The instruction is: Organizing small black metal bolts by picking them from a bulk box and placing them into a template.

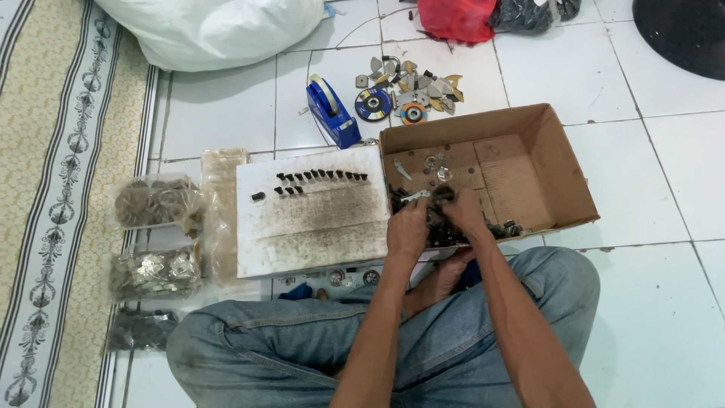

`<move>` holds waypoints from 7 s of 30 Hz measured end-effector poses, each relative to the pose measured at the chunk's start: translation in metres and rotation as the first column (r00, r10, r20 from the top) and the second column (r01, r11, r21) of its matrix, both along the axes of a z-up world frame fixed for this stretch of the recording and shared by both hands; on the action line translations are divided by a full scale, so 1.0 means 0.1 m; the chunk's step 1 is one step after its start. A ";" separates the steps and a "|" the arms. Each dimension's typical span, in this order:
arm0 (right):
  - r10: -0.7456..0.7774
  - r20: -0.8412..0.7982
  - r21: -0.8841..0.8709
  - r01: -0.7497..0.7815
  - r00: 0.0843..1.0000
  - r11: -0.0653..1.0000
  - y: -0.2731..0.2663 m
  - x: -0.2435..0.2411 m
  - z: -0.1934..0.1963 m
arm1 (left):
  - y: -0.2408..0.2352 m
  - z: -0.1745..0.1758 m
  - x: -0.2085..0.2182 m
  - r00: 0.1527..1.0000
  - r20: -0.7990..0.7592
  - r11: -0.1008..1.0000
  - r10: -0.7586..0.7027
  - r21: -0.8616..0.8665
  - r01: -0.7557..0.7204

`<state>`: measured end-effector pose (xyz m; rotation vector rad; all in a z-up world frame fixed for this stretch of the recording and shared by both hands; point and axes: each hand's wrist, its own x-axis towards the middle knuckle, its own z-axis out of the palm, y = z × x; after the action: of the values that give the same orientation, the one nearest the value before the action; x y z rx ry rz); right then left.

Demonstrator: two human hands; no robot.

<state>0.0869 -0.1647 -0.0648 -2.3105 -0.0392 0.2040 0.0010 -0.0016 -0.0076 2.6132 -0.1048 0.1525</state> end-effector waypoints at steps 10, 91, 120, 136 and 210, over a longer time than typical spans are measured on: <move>-0.179 -0.044 0.500 0.177 0.983 0.848 0.25 -0.38 0.88 | 0.10 0.53 -0.07 0.994 -0.042 0.801 0.099 -0.590 -0.104; 0.172 0.617 0.153 -0.332 0.768 0.931 2.24 -0.75 0.80 | 1.23 0.83 -0.74 0.826 -0.320 -0.036 0.465 -0.939 -0.343; 0.228 0.638 0.011 -0.305 0.736 0.952 1.72 -0.72 1.09 | 1.10 0.57 -0.58 0.836 -0.266 0.191 0.480 -0.898 -0.395; 0.244 -0.162 -0.481 -0.293 0.956 0.826 -0.37 -0.06 0.37 | -0.01 -0.12 0.12 0.989 0.078 0.992 -0.127 0.029 0.125; 0.424 0.572 -0.601 0.007 0.702 0.799 -0.42 -0.13 -0.51 | -0.05 0.10 0.10 0.971 -0.152 0.953 -0.186 0.214 0.216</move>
<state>0.0735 -0.2066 -0.1160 -2.8466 -0.7397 -0.6403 0.0111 -0.0069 0.0025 2.8125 -0.3617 -0.1093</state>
